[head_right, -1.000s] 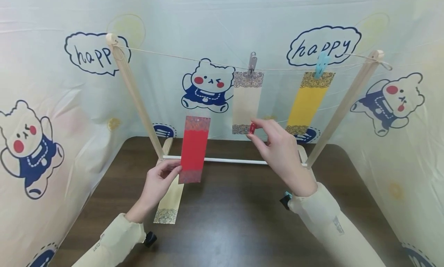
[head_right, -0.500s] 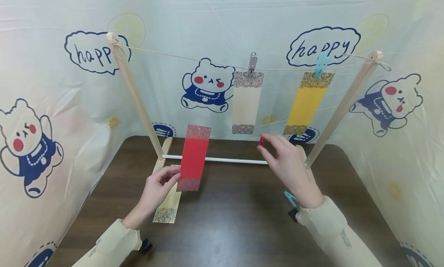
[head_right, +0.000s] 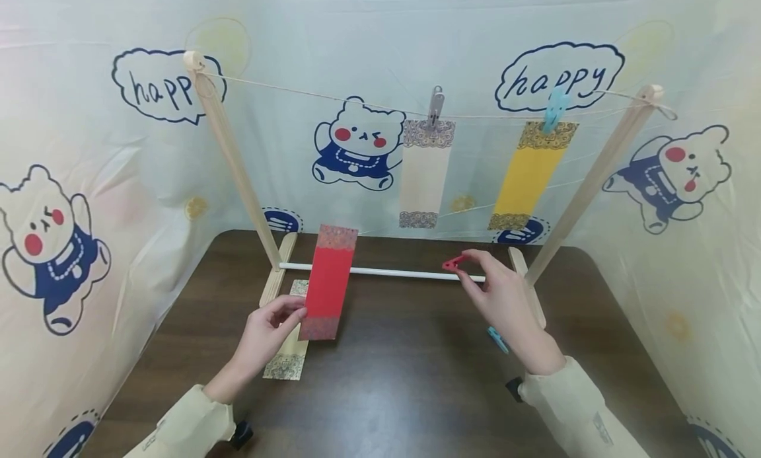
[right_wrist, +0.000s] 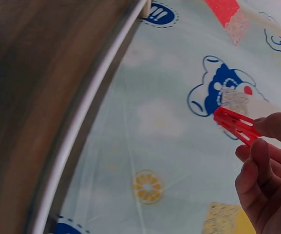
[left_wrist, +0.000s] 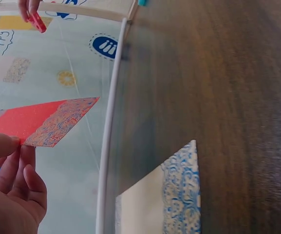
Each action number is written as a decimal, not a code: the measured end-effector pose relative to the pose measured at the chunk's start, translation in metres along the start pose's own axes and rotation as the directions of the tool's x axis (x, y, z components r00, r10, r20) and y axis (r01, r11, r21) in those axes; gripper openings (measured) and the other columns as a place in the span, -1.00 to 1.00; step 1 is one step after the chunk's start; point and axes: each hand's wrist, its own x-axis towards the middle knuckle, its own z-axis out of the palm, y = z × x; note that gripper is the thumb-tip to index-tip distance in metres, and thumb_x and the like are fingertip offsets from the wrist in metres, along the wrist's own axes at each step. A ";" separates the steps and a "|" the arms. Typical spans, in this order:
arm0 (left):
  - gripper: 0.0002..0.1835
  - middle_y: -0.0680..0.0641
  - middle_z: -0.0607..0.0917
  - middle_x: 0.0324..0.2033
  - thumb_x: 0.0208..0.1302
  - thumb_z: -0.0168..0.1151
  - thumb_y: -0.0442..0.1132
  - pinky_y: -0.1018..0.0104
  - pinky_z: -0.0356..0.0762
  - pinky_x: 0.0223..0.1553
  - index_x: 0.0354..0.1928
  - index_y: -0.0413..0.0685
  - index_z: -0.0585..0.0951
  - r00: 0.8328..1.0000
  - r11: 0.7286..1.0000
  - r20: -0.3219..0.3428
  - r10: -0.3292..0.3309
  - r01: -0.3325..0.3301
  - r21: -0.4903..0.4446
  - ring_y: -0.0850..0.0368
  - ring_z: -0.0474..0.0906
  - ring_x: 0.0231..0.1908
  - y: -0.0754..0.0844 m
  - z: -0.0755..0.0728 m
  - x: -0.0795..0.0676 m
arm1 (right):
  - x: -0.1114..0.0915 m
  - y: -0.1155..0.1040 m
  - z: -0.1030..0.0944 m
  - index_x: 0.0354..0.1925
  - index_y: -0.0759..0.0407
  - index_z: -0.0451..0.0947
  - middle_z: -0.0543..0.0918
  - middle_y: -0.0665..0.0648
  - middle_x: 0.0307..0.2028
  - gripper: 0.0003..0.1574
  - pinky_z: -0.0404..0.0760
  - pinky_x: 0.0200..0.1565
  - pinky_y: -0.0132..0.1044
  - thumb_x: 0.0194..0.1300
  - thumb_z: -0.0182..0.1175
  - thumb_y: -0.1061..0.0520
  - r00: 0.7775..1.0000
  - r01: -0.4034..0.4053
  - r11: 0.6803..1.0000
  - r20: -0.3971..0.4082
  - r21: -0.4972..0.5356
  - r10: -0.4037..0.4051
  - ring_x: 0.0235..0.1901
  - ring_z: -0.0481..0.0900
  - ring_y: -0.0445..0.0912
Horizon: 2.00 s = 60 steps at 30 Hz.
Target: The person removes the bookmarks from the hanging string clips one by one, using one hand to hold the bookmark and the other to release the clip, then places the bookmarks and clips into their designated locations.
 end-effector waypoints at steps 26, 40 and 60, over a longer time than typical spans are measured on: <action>-0.82 -0.06 0.79 -0.28 0.32 0.42 -0.41 0.43 0.63 -0.26 -0.05 -0.18 0.75 0.969 0.970 0.052 -0.241 0.238 0.051 0.19 0.64 -0.32 -0.013 -0.006 -0.024 | -0.056 0.040 0.016 0.09 0.09 0.58 0.61 0.05 -0.35 -0.46 0.45 -0.56 -0.31 0.18 0.50 0.32 0.981 -0.136 0.990 0.134 -0.038 0.140 -0.50 0.44 -0.19; -0.82 -0.09 0.79 -0.26 0.34 0.39 -0.42 0.44 0.64 -0.23 -0.05 -0.21 0.75 0.943 0.942 0.053 -0.328 0.322 0.097 0.13 0.68 -0.29 -0.019 -0.010 -0.026 | -0.060 0.049 0.020 0.15 0.19 0.58 0.67 0.12 -0.23 -0.37 0.47 -0.50 -0.33 0.10 0.53 0.33 0.993 -0.047 0.999 0.107 -0.024 0.049 -0.53 0.43 -0.23; -0.83 -0.11 0.81 -0.27 0.34 0.39 -0.39 0.47 0.64 -0.23 -0.07 -0.26 0.75 0.920 0.908 0.058 -0.388 0.370 0.196 0.10 0.73 -0.31 -0.033 -0.021 -0.028 | -0.072 0.057 0.029 0.01 0.11 0.70 0.69 0.15 -0.15 -0.50 0.52 -0.49 -0.33 0.09 0.57 0.32 0.984 -0.073 0.996 0.158 -0.060 0.082 -0.49 0.48 -0.21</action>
